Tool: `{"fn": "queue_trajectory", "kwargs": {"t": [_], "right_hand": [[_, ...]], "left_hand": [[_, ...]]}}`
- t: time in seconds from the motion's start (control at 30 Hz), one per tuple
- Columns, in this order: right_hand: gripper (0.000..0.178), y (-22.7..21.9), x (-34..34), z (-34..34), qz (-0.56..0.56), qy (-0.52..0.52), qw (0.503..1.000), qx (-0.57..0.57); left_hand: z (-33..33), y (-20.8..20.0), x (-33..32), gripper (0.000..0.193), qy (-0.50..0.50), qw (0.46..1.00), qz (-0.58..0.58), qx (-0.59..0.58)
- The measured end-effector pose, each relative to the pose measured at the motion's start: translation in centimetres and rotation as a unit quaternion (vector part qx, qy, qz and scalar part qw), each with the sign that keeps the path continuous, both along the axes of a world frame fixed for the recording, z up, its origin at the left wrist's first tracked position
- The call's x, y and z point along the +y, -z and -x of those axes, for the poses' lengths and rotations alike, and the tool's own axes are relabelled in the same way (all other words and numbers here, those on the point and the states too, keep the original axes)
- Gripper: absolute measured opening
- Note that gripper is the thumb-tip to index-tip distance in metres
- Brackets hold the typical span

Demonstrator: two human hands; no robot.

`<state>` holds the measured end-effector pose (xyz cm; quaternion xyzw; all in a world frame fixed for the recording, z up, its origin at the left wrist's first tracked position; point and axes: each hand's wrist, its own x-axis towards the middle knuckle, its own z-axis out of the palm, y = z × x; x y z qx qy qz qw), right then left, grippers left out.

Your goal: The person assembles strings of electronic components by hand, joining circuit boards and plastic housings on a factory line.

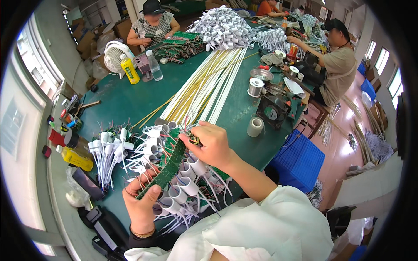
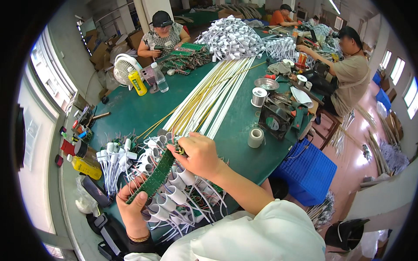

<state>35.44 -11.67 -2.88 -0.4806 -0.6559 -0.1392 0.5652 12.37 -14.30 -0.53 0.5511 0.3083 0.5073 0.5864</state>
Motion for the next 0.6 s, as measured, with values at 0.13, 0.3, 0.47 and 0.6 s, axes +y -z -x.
{"fn": "queue_trajectory", "kwargs": {"t": [0.13,0.3,0.47,0.6], "right_hand": [[0.027,-0.8,-0.8,-0.7,0.191,-0.189,0.917,0.295],[0.025,0.4,-0.5,-2.2,0.241,-0.372,0.795,0.413],[0.029,-1.3,-1.7,-2.5,0.264,-0.507,0.709,0.413],[0.032,-0.9,-1.9,-3.2,0.366,-0.477,0.712,0.362]], "left_hand": [[-0.5,-0.2,-0.1,0.033,-0.012,0.998,0.024,-0.049],[-0.6,0.0,0.1,0.037,0.003,0.997,0.029,-0.066],[-0.5,0.4,0.2,0.040,0.010,1.000,0.018,-0.022],[-0.7,0.0,0.1,0.042,0.038,0.999,0.032,-0.009]]}}
